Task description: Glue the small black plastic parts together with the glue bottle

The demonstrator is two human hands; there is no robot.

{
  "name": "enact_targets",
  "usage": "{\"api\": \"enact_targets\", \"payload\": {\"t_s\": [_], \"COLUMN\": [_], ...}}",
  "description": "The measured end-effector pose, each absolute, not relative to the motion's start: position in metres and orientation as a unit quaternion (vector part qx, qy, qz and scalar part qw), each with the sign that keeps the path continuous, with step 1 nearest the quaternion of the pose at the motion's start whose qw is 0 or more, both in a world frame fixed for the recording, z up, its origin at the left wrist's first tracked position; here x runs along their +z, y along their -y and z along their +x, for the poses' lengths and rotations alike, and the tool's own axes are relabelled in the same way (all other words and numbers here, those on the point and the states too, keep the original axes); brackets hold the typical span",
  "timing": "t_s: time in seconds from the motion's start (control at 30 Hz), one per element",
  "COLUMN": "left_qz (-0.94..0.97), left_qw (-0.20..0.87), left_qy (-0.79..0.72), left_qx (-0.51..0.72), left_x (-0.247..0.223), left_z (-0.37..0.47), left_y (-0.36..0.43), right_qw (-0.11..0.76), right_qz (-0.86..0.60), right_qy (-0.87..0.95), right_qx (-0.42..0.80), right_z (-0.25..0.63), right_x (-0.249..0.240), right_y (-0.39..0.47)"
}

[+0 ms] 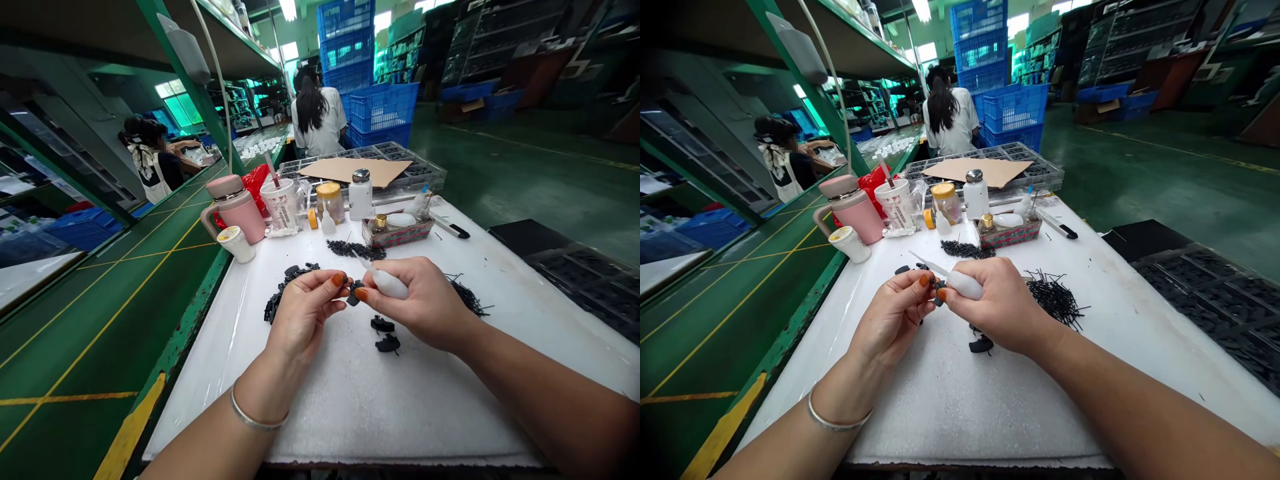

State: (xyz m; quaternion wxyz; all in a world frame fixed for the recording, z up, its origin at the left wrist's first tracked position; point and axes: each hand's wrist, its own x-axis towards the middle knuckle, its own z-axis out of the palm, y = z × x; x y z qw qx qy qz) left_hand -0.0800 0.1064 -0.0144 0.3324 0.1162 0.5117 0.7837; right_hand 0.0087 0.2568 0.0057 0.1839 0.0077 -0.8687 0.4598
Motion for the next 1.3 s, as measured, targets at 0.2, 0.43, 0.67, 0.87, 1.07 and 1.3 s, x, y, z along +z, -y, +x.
{"api": "enact_targets", "payload": {"t_s": [0.2, 0.43, 0.67, 0.87, 1.07, 1.3], "left_qz": [0.118, 0.124, 0.146, 0.138, 0.137, 0.150], "left_qw": [0.325, 0.309, 0.295, 0.340, 0.460, 0.518], "left_qy": [-0.522, -0.534, -0.538, -0.518, -0.440, -0.420], "left_qx": [0.780, 0.777, 0.776, 0.773, 0.759, 0.730], "left_x": [-0.014, -0.016, -0.017, -0.017, -0.017, -0.018], "left_z": [-0.079, -0.078, -0.077, -0.082, -0.089, -0.092], "left_y": [-0.107, -0.107, -0.108, -0.107, -0.103, -0.099], "right_qw": [0.181, 0.193, 0.200, 0.170, 0.085, 0.087], "right_qz": [0.007, 0.019, 0.032, 0.025, 0.038, 0.082], "right_qy": [0.874, 0.888, 0.896, 0.876, 0.810, 0.812], "right_qx": [0.451, 0.417, 0.395, 0.451, 0.579, 0.572], "right_z": [0.008, 0.009, 0.009, 0.008, 0.009, 0.010], "right_x": [0.005, 0.006, 0.005, 0.006, 0.006, 0.005], "right_y": [-0.257, -0.257, -0.257, -0.260, -0.262, -0.262]}}
